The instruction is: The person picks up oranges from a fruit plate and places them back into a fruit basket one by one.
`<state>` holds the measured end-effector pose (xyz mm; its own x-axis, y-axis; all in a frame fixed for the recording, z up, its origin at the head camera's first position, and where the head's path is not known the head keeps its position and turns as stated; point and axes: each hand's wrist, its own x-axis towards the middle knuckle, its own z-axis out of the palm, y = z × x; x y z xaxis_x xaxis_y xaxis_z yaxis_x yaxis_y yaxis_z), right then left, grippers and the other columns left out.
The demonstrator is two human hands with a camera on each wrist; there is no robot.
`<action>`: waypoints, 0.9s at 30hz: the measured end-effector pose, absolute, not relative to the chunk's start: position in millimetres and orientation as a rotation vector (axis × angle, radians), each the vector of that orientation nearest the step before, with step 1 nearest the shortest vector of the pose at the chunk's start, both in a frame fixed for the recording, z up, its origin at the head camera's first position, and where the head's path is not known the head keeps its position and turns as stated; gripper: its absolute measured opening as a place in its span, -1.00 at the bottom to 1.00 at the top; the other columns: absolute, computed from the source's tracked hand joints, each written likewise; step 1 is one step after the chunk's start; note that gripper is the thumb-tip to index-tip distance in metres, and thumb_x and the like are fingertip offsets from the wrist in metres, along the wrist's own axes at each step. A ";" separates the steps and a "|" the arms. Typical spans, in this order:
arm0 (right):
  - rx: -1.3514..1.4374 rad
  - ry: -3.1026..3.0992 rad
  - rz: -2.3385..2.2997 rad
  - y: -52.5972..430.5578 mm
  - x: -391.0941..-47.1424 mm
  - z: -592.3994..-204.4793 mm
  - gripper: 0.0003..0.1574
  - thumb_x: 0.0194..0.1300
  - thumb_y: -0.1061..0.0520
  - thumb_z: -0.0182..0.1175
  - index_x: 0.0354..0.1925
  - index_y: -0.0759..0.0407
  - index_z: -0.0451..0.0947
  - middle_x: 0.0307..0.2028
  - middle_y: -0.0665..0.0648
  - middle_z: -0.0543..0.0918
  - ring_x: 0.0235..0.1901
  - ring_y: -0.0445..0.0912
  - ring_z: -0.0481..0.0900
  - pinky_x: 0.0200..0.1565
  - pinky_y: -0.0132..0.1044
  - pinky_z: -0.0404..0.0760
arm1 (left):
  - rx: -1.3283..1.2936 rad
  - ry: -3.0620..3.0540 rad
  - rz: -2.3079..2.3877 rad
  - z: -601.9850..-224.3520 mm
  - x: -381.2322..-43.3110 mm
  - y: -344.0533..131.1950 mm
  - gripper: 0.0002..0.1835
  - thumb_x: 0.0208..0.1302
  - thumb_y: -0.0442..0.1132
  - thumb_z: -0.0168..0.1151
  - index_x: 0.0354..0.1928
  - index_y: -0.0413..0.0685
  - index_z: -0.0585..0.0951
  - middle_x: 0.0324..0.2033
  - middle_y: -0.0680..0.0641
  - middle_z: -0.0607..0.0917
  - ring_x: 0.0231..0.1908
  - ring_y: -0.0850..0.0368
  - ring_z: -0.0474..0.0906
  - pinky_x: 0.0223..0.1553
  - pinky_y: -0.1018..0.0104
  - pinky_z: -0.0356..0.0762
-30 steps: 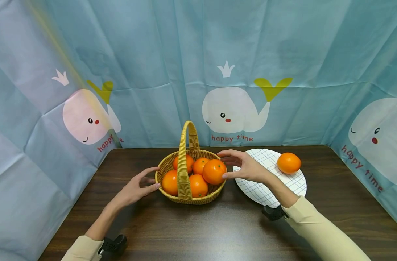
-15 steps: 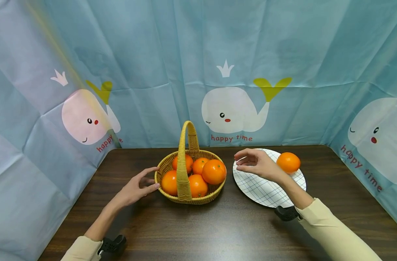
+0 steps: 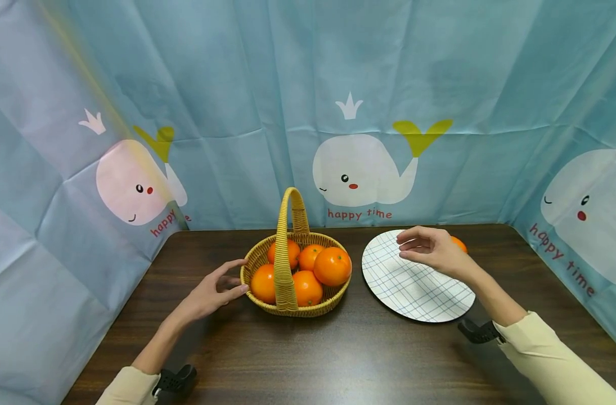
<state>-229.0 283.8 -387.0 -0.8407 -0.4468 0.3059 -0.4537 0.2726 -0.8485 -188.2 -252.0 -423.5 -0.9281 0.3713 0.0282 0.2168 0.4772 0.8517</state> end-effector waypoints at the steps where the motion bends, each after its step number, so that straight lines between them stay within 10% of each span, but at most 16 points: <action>1: 0.870 -2.509 1.647 288.5 -228.3 -383.2 -0.60 0.29 0.33 0.39 0.08 0.35 0.60 -0.04 0.28 0.66 -0.06 0.10 0.69 -0.07 -0.23 0.67 | 0.513 2.561 1.437 -423.4 -188.2 -251.9 -0.32 0.44 -0.18 0.31 0.50 -0.08 0.29 0.17 -0.39 0.55 0.07 -0.22 0.58 -0.22 0.12 0.60; 22: 0.488 -2.610 1.313 379.4 -227.1 -367.6 -0.45 0.35 0.23 0.38 0.22 0.40 0.49 0.05 0.16 0.64 -0.07 -0.34 0.62 -0.12 -0.51 0.59 | 0.481 2.577 1.399 -422.1 -187.5 -250.6 -0.31 0.43 -0.16 0.31 0.50 -0.05 0.29 0.13 -0.36 0.59 0.01 -0.20 0.59 -0.28 0.08 0.60; 27: 0.544 -2.711 1.304 393.3 -226.1 -379.9 -0.21 0.36 0.23 0.37 0.42 0.38 0.27 0.31 0.42 0.38 0.20 -0.01 0.47 0.04 -0.55 0.48 | 0.481 2.576 1.400 -420.7 -187.3 -250.4 -0.31 0.43 -0.15 0.31 0.50 -0.05 0.29 0.14 -0.37 0.58 0.01 -0.21 0.59 -0.27 0.08 0.60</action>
